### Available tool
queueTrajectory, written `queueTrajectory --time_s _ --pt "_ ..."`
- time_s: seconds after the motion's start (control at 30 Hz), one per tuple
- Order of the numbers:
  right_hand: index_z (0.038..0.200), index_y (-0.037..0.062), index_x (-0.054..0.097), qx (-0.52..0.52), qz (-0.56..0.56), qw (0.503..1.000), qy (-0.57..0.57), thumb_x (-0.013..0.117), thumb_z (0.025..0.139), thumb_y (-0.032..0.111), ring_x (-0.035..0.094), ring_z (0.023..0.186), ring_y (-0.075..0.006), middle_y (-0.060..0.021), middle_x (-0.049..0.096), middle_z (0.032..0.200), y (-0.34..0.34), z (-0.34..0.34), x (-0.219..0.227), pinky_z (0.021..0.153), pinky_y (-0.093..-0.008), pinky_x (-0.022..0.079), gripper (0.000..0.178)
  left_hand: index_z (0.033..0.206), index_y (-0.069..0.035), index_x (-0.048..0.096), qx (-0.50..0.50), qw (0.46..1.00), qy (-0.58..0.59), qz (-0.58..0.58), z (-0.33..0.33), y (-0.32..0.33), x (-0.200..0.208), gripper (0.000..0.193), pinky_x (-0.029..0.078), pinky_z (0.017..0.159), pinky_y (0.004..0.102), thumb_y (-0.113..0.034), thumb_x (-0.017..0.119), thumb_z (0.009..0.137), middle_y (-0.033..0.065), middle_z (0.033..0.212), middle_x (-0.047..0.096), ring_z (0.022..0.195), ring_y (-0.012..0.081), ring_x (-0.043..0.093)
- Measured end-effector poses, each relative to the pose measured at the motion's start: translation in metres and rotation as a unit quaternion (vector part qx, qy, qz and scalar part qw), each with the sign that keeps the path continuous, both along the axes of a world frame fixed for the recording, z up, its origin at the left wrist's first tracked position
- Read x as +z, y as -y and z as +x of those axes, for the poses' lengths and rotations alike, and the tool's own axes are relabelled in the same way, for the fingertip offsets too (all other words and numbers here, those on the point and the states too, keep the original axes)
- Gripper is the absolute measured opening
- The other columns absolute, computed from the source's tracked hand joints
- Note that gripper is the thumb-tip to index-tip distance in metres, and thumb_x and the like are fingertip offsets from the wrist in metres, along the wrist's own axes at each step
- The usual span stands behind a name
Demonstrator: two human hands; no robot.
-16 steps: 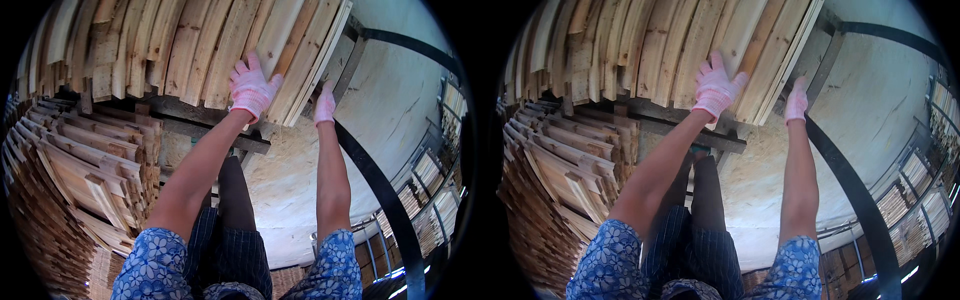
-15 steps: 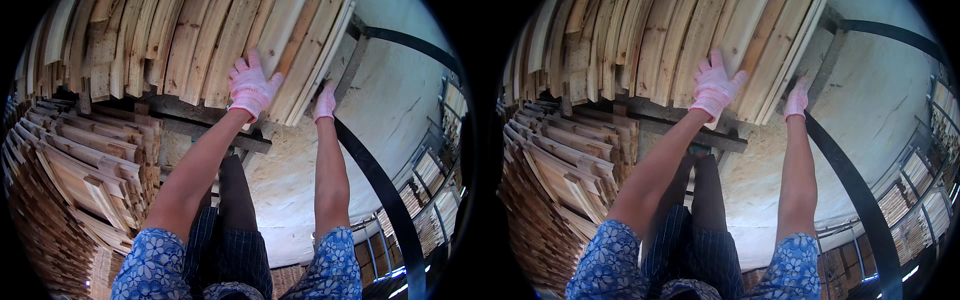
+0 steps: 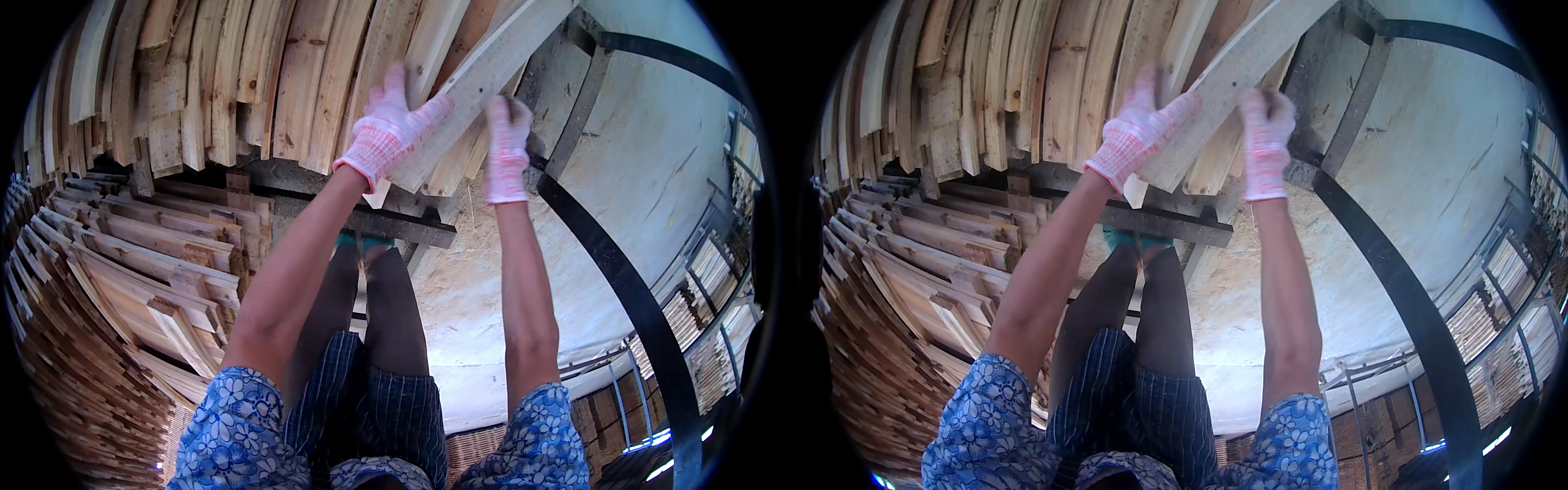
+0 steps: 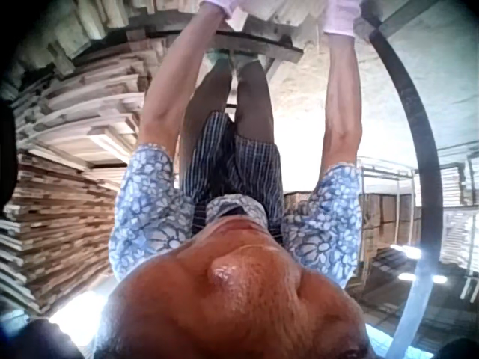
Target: The person stacks wooden planks onto a metal rack in a workshop. They repeatedly pick up planks from a pile on the floor and place them onto the rack, arranging them in layers.
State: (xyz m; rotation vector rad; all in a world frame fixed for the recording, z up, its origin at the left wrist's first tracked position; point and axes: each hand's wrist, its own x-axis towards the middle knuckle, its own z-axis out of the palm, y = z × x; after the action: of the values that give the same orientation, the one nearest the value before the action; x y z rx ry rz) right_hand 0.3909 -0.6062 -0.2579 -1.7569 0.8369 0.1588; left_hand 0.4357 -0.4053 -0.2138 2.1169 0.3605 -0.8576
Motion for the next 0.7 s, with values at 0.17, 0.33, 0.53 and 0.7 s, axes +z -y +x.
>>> queueTrajectory --time_s 0.17,0.33,0.53,0.7 --pt "0.158 0.0036 0.035 -0.041 0.299 0.953 0.024 0.054 0.092 0.078 0.043 0.144 -0.0270 -0.0110 0.047 0.156 0.043 -0.001 -0.051 0.120 -0.0441 0.035 0.101 0.166 -0.016 0.014 -0.109 0.989 -0.079 0.065 0.024 0.021 0.021 0.123 0.035 0.119 0.0453 -0.070 0.076 0.074 0.0285 0.160 0.034 0.147 0.0422 0.040" --pt "0.158 0.0119 0.036 -0.018 0.337 0.941 -0.028 0.059 0.094 0.070 0.049 0.140 -0.0281 -0.0126 0.048 0.155 0.026 0.001 -0.011 0.119 -0.0459 0.038 0.089 0.165 -0.010 0.013 -0.027 0.995 -0.045 -0.090 0.020 -0.015 -0.011 0.127 0.041 0.115 0.0457 -0.067 0.078 0.072 0.0270 0.153 0.043 0.141 0.0367 0.048" --pt "0.157 0.0103 0.041 -0.057 0.338 0.940 0.007 0.054 0.095 0.072 0.053 0.136 -0.0306 -0.0160 0.054 0.148 -0.007 0.020 -0.028 0.115 -0.0471 0.043 0.089 0.165 -0.003 0.006 0.100 0.947 -0.151 -0.266 0.031 -0.046 0.008 0.127 0.040 0.116 0.0411 -0.053 0.083 0.078 0.0269 0.147 0.053 0.138 0.0332 0.052" --pt "0.157 0.0075 0.041 -0.072 0.428 0.898 -0.070 0.053 0.092 0.078 0.046 0.142 -0.0274 -0.0176 0.047 0.156 -0.025 0.036 0.017 0.116 -0.0433 0.041 0.097 0.165 -0.005 0.008 -0.019 0.989 -0.084 -0.116 0.034 -0.042 0.033 0.131 0.041 0.114 0.0389 -0.066 0.078 0.074 0.0269 0.147 0.053 0.135 0.0347 0.054"
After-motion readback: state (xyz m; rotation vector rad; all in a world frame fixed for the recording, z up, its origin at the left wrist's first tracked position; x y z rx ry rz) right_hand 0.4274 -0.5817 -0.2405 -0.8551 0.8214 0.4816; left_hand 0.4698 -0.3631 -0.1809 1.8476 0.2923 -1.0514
